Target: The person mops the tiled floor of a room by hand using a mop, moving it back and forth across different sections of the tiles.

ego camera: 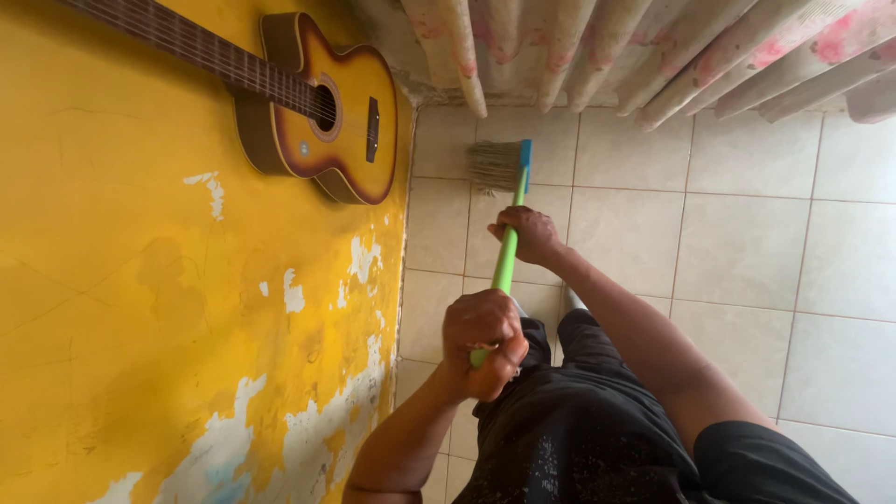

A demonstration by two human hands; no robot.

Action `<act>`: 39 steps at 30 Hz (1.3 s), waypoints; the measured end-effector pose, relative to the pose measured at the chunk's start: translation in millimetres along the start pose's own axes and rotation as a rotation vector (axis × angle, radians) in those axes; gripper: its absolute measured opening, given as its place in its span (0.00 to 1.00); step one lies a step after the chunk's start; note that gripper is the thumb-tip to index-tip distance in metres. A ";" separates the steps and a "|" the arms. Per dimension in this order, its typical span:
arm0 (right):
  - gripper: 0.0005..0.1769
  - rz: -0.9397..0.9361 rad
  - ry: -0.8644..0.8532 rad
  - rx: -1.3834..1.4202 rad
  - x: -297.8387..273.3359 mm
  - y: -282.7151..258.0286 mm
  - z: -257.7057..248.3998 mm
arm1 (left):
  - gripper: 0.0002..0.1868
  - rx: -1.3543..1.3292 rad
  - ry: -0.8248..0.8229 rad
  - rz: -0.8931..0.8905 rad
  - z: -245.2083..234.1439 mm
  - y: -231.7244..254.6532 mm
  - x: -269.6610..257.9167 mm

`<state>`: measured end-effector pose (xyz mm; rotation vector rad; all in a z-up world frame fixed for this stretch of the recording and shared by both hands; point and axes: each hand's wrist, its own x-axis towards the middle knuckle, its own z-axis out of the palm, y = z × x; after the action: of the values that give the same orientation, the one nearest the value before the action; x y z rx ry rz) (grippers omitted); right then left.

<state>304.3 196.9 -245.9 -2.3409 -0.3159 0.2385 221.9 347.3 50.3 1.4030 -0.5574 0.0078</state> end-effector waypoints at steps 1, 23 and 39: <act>0.17 0.012 -0.007 -0.009 -1.7 10.9 3.3 | 0.11 0.001 0.011 -0.015 3.3 -10.5 -2.0; 0.15 -0.008 0.313 0.047 -46.7 49.8 59.2 | 0.14 -0.021 0.031 -0.240 -5.8 -117.5 -42.8; 0.09 -0.102 -0.091 0.098 191.1 7.5 226.7 | 0.11 0.292 0.224 -0.139 -179.1 -159.5 -29.0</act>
<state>427.9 398.1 -425.3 -2.2140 -0.4563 0.3047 314.0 492.8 -119.1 1.6974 -0.2781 0.1381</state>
